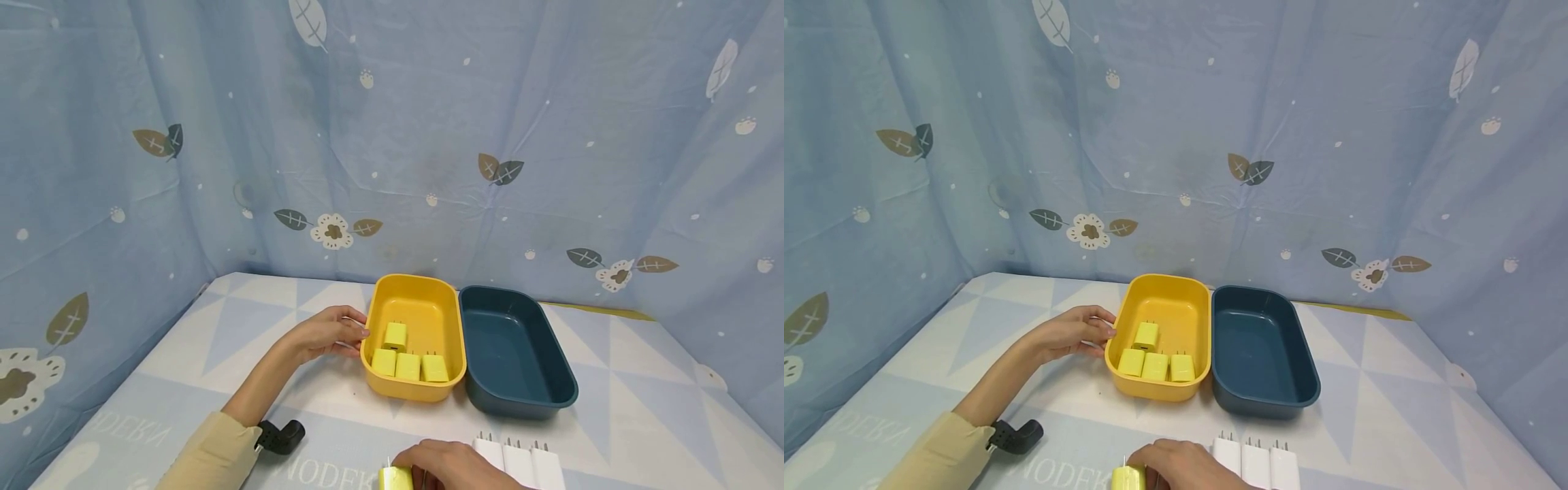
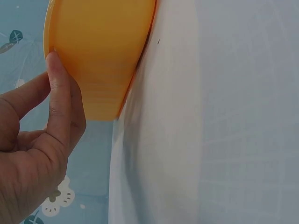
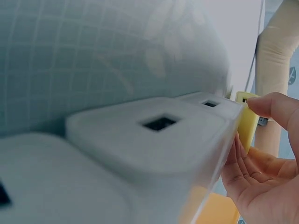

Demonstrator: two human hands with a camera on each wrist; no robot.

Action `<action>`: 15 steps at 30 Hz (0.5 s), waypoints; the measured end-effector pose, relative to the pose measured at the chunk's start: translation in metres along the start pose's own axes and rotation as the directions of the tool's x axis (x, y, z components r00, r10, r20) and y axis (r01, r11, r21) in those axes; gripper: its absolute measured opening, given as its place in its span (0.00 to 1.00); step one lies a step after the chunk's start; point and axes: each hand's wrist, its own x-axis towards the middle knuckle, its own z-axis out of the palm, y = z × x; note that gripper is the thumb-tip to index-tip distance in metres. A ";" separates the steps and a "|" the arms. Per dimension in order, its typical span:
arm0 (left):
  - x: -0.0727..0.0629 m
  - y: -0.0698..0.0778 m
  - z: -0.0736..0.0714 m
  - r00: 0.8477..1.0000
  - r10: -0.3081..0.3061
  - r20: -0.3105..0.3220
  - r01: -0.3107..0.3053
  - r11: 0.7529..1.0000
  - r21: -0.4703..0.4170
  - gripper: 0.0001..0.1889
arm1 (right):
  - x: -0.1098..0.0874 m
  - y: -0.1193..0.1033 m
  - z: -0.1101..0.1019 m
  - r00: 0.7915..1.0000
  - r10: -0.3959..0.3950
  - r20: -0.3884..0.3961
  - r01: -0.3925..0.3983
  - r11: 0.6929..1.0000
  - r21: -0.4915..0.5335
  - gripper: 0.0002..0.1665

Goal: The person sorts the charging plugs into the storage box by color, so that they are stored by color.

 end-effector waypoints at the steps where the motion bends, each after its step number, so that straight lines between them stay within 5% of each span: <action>1: 0.000 0.000 0.000 1.000 0.000 0.000 0.000 1.000 -0.001 0.18 | 0.000 0.001 0.000 1.000 0.003 0.003 -0.003 1.000 0.016 0.25; 6: 0.000 -0.001 0.000 1.000 0.000 0.002 0.000 1.000 -0.002 0.18 | -0.002 -0.004 -0.007 1.000 0.001 0.001 -0.001 0.997 0.074 0.25; 11: 0.000 -0.001 0.000 1.000 0.002 0.002 -0.002 1.000 0.001 0.18 | -0.008 -0.044 -0.023 0.998 0.054 0.009 -0.055 0.987 0.153 0.23; 15: 0.000 -0.001 0.000 1.000 0.002 0.004 -0.002 1.000 0.003 0.19 | -0.014 -0.066 -0.036 1.000 0.014 0.019 -0.017 0.985 0.172 0.21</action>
